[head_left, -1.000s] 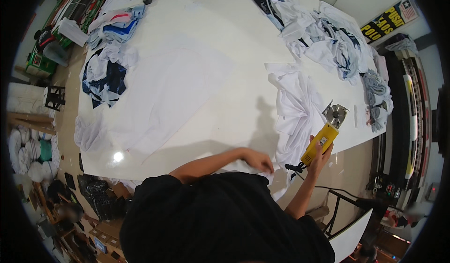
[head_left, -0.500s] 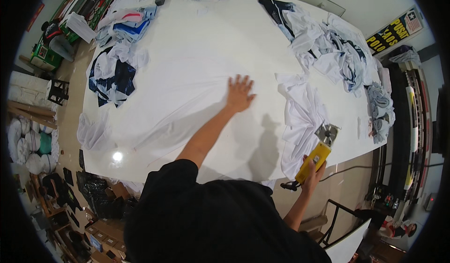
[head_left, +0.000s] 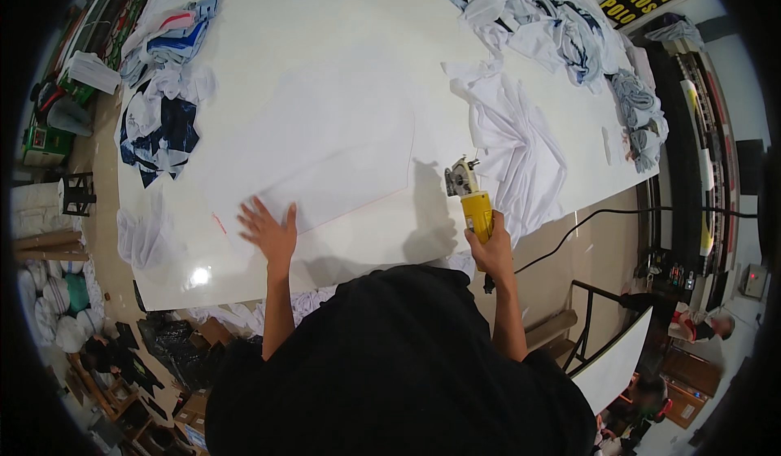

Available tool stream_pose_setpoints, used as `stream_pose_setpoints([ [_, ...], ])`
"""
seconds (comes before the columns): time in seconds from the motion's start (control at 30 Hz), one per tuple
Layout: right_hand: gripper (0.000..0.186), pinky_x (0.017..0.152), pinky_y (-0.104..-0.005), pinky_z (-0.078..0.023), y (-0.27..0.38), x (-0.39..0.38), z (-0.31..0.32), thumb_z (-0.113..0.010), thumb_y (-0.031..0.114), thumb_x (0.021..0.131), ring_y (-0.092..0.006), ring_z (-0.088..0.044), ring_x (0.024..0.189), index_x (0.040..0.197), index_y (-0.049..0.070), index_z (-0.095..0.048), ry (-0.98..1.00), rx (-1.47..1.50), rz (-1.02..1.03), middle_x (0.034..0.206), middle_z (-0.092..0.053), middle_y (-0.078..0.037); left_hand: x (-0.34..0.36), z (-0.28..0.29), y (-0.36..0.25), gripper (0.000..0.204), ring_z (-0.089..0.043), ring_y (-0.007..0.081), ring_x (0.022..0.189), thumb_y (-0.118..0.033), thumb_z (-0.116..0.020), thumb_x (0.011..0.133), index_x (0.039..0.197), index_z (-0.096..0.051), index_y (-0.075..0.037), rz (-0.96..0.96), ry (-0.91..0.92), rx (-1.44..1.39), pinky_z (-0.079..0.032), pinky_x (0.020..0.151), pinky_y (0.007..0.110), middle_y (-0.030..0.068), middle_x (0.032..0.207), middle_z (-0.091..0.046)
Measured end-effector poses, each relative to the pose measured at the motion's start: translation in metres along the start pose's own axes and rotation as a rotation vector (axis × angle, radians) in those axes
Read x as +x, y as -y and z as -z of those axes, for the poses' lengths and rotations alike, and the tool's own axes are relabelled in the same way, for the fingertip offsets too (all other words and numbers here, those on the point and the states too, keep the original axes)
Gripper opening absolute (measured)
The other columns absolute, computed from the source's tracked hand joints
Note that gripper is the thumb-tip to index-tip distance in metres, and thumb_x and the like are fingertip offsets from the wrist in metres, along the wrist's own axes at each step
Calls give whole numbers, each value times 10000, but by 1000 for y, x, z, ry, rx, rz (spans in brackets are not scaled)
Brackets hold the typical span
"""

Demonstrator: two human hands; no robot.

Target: The person uses a yellow electric fabric cutter to cut a large white fabric sheet on a table. They follow a red guideline, periodically repositioning the fabric and removing cut pieces. The person also handles a printed fabric sheet with a dark graphic, cutting it similarly.

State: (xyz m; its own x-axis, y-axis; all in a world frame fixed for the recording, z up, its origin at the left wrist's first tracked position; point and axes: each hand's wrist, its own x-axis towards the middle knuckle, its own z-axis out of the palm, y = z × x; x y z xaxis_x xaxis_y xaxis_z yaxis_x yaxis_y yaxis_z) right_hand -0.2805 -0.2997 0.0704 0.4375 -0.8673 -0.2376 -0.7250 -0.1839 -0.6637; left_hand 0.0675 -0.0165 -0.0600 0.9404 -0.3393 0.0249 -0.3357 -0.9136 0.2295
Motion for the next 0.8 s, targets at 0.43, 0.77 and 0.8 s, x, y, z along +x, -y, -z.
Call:
stream_pose_setpoints([
  [0.43, 599, 859, -563, -529, 1, -96, -43, -715, 219, 897, -525, -630, 1062, 1348, -50, -425, 127, -206, -20, 1178, -619, -331, -46, 42, 32, 1255, 53, 600, 1531, -809, -682, 781, 1681, -84, -170, 172, 381, -28, -87, 1058, 880, 297, 1704, 44],
  [0.77, 548, 834, -583, -505, 26, -52, -81, -697, 193, 908, -563, -607, 1002, 1278, -68, -390, 89, -138, 47, 1098, -597, -372, -36, 58, 31, 1371, 59, 616, 1522, -774, -793, 686, 1683, -40, -209, 169, 511, -42, -123, 1039, 894, 293, 1705, 77],
  [0.8, 516, 836, -585, -501, 29, -50, -83, -690, 201, 913, -558, -601, 1005, 1252, -60, -403, 91, -123, 29, 1112, -588, -357, -36, 57, 31, 1371, 60, 615, 1523, -773, -793, 686, 1683, -40, -209, 171, 512, -37, -123, 1039, 894, 292, 1705, 78],
])
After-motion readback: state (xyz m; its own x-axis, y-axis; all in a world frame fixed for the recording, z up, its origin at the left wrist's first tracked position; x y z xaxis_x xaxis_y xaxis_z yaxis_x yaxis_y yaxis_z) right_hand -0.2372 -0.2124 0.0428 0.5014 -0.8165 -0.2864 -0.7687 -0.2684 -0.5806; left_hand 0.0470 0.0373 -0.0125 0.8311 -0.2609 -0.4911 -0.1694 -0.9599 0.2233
